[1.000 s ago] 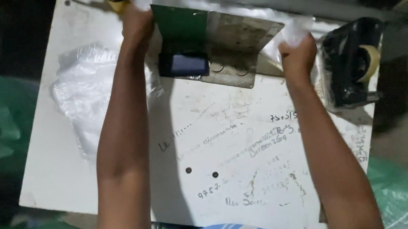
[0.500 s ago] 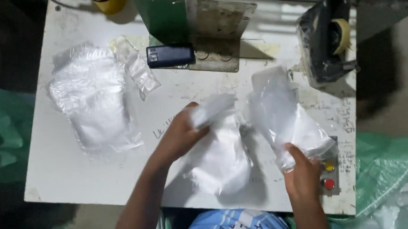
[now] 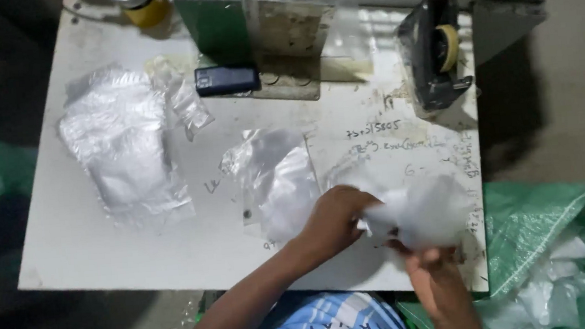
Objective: Folding and stacking clear plastic bags on a workbench in a factory setting.
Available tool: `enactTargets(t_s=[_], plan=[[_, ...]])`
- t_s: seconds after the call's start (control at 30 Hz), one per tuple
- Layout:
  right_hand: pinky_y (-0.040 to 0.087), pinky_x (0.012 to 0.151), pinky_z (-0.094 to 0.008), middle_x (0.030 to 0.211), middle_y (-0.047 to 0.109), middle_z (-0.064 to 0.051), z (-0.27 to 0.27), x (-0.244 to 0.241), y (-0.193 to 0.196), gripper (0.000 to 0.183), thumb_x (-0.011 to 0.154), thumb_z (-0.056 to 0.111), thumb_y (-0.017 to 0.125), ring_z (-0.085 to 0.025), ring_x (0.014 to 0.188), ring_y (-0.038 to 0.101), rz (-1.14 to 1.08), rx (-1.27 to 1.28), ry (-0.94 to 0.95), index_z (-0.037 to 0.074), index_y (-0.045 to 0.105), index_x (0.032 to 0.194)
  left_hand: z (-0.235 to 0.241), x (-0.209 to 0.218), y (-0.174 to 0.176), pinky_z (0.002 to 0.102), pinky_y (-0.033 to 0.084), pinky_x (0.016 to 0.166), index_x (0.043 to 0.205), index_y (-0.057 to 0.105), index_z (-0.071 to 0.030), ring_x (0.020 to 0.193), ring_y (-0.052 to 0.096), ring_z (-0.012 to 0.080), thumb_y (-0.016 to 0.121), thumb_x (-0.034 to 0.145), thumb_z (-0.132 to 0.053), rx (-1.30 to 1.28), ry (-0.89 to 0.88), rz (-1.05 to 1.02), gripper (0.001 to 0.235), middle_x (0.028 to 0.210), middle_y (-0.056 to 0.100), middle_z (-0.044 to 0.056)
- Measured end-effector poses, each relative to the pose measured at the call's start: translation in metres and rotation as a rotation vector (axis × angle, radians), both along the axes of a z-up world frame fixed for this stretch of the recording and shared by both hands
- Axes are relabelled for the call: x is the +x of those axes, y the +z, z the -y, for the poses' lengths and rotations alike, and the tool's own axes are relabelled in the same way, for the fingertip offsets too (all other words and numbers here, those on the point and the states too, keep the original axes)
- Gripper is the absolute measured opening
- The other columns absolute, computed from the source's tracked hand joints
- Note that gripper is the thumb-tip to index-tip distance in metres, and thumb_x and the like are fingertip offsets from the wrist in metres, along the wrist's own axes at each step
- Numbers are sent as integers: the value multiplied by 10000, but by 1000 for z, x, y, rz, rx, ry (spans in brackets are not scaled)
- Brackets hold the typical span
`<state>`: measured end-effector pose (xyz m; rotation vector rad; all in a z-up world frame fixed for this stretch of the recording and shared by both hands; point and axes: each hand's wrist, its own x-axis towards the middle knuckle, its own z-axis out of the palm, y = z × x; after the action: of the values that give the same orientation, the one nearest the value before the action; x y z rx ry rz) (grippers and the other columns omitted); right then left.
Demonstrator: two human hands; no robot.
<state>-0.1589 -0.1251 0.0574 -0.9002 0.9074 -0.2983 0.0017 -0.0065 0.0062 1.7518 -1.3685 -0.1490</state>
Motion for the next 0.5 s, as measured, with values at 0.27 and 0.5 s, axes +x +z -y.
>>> enactTargets(t_s=[0.27, 0.5], plan=[[617, 804, -552, 1263, 689, -208, 50, -16, -102, 1116, 542, 579, 885, -380, 1046, 695, 145, 264, 382, 4, 525, 1429, -34, 12, 88, 290, 536, 726, 998, 737, -43, 772, 699, 220, 740, 826, -394, 456, 47, -1269, 391, 897, 745, 90], [528, 919, -494, 1080, 733, -199, 21, 33, -10, 460, 823, -45, 725, -293, 981, 708, 153, -182, 254, -43, 622, 1271, -61, 15, 76, 377, 453, 475, 713, 597, 18, 525, 642, 314, 771, 880, -473, 293, 225, -567, 547, 607, 632, 252]])
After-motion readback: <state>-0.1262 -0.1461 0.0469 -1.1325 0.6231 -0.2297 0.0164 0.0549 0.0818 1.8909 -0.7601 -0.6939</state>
